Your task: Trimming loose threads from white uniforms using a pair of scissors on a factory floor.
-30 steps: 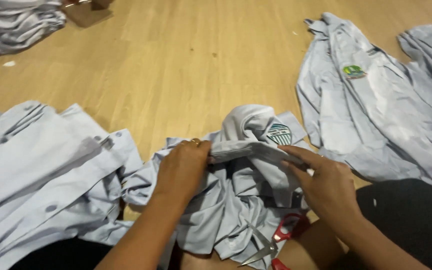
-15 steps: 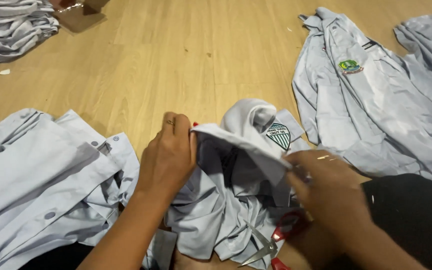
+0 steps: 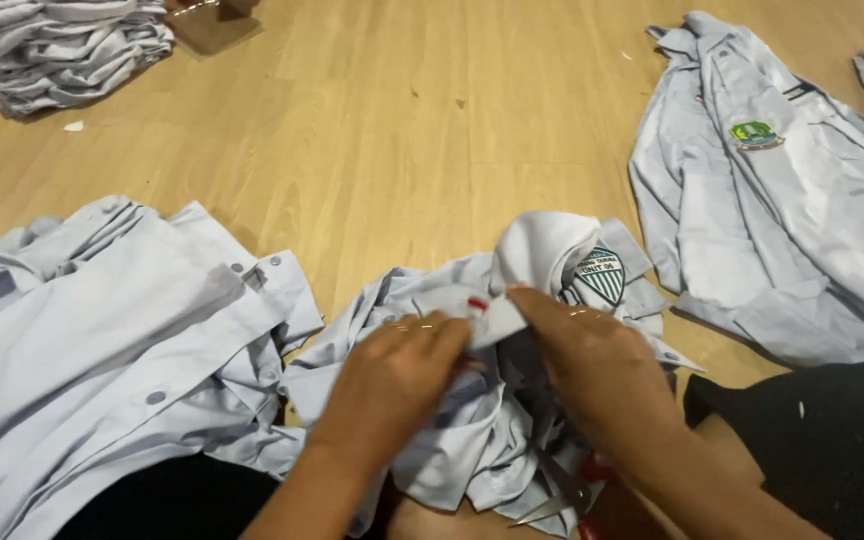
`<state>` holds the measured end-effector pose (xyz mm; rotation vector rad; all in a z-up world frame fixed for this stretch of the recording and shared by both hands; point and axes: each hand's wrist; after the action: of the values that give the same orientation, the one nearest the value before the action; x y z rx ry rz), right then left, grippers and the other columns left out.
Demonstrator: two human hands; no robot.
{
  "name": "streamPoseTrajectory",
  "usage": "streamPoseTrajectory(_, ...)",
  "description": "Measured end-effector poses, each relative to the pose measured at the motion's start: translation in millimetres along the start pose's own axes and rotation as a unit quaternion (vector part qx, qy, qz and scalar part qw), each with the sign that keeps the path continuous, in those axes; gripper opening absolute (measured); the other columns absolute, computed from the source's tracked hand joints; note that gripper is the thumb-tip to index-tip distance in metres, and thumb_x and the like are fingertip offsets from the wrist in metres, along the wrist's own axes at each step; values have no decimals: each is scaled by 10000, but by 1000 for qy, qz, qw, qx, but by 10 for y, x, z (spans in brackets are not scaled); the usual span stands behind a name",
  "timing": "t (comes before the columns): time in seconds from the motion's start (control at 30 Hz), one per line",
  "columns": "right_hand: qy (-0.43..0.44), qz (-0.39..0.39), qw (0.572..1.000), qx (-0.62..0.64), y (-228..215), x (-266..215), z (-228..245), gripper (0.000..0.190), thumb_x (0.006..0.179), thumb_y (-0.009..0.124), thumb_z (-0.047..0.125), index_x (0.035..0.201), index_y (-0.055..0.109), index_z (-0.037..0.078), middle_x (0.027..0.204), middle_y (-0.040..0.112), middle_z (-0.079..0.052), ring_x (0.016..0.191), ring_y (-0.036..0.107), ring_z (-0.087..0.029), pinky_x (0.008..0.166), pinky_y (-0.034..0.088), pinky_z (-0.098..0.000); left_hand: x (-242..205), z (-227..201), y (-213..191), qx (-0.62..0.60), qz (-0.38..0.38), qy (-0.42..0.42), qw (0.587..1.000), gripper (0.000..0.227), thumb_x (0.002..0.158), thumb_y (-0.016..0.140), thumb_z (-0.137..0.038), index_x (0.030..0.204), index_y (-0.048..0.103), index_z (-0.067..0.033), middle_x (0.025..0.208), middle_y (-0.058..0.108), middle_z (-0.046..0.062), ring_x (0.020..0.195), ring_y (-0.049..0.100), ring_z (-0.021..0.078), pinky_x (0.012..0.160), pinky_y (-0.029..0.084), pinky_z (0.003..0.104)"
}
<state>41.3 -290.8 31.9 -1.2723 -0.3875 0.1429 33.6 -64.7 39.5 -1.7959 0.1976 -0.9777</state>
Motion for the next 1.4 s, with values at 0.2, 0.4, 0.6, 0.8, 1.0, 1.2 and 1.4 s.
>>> streamPoseTrajectory(0.2,-79,-125,989,8,-26,-51,29,442,889,678,148,1326,627,101,917,737,-91,842,692,-325,781,522,-457,119,-56,-115,145,-79,49,985,118,874,673,-104,845,599,-191,794,575,-2,581,563,220,535,455,363)
streamPoseTrajectory(0.4,-61,-126,988,-68,37,-64,-439,763,673,692,-101,1412,626,77,1233,752,-114,1021,744,-280,969,554,-463,179,-13,-201,174,-129,39,975,335,850,569,196,817,495,-129,820,509,22,624,471,179,527,418,316)
streamPoseTrajectory(0.6,108,-77,979,-152,-50,-177,-865,913,726,691,86,1592,415,174,1654,456,-21,1354,505,-351,922,469,-579,-22,191,-375,66,-87,34,993,186,960,577,109,1054,645,-37,1059,650,101,833,583,315,819,528,387)
streamPoseTrajectory(0.8,240,66,961,-122,-223,-88,-988,781,904,578,216,1622,271,194,1529,501,-194,1331,505,-439,994,418,-613,-283,327,-283,159,-77,-56,983,486,875,616,140,1280,653,-126,1096,696,53,905,692,203,802,574,328)
streamPoseTrajectory(1.0,187,53,976,-94,-220,-160,-1104,741,913,460,204,1645,344,205,1268,690,-172,1043,655,-423,847,474,-545,-326,406,-316,39,8,-64,997,309,932,768,-234,1207,640,-175,1080,624,56,531,637,250,454,550,413)
streamPoseTrajectory(1.2,274,56,958,-54,-234,-173,-1149,646,902,518,210,1527,546,372,937,760,-296,956,660,-524,900,478,-551,-379,445,-311,-150,34,-336,929,559,656,954,-392,1125,680,-263,881,762,-68,784,716,60,720,551,229)
streamPoseTrajectory(1.4,323,45,945,25,-407,-100,-975,665,822,569,146,1435,621,400,1294,729,-8,1237,606,-423,1012,452,-517,32,7,-661,-343,88,-633,689,552,713,911,-86,1174,631,-203,1032,813,53,744,737,175,512,691,359)
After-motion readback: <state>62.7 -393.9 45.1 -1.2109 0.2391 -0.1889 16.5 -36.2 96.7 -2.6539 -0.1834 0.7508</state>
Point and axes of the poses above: each hand's wrist, its own x-axis towards the middle knuckle, its own y-axis out of the palm, z = x × y
